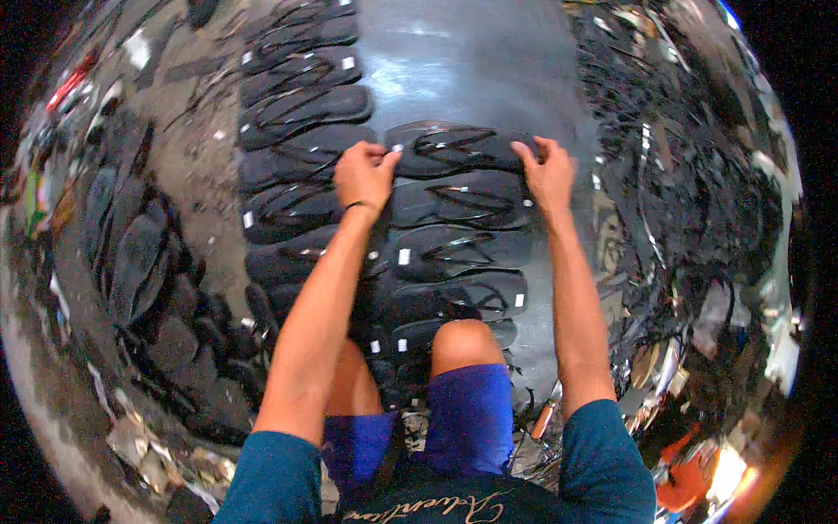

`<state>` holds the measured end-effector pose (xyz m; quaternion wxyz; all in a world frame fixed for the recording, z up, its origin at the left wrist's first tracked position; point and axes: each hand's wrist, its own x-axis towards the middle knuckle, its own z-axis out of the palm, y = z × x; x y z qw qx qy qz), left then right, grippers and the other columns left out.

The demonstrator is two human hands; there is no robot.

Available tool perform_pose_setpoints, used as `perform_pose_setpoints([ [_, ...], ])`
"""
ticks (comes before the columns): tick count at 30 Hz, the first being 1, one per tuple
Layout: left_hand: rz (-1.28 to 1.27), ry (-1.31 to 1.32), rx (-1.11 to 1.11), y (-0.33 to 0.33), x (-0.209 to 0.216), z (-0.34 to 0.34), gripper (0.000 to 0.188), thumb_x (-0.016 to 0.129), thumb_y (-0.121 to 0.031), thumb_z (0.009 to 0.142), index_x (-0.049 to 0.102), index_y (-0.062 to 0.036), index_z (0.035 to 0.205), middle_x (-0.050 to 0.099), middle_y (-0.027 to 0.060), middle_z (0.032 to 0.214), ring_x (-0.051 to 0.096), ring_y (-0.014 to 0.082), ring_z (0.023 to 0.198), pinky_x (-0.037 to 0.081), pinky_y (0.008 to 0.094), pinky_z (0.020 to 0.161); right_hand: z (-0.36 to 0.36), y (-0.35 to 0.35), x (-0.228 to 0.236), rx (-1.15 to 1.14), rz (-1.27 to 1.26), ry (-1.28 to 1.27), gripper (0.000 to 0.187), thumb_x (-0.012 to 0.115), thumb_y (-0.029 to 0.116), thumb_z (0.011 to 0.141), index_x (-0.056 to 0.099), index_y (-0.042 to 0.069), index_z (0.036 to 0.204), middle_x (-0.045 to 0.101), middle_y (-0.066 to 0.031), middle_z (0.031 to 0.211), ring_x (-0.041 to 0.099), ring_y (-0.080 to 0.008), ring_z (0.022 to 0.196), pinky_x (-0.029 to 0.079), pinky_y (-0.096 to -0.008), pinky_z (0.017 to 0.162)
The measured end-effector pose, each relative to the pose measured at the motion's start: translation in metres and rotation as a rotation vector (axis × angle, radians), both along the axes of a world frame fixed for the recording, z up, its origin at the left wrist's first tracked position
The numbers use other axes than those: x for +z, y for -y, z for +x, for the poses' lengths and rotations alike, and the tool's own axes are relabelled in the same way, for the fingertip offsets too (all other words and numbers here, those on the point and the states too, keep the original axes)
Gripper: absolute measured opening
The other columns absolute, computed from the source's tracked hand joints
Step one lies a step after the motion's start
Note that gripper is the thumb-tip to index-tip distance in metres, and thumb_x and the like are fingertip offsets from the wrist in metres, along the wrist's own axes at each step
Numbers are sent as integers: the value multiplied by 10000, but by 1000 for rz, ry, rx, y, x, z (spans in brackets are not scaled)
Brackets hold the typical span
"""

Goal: The person sits on the floor and arranges black flip-flops in neat rows on a dark mat. They pick up flip-flops from a pile, place them in rows, and adjust their positions to align them.

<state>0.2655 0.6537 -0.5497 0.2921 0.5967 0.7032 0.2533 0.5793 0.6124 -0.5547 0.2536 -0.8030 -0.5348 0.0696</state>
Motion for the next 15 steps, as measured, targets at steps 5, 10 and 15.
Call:
perform_pose_setpoints([
  [5, 278, -30, -24, 46, 25, -8, 419, 799, -266, 755, 653, -55, 1086, 637, 162, 1065, 579, 364, 1048, 462, 457, 938, -12, -10, 39, 26, -143, 344, 768, 769, 657, 743, 676, 44, 1196, 636, -229, 1188, 575, -370, 1154, 457, -463, 985],
  [10, 317, -240, 14, 152, 108, -124, 519, 781, -258, 786, 593, -40, 1217, 623, 171, 1188, 554, 388, 1130, 410, 467, 1018, -23, 41, 12, 107, 131, 112, 502, 738, 429, 886, 662, 23, 1172, 621, -189, 1176, 571, -343, 1085, 461, -427, 958],
  [15, -441, -360, 211, 253, 89, -255, 991, 825, -421, 765, 325, 27, 1494, 599, 257, 1290, 570, 462, 1173, 450, 518, 1026, -192, 97, 67, 400, 3, -373, 326, 732, 215, 897, 652, 24, 1149, 611, -137, 1100, 572, -268, 1031, 462, -390, 918],
])
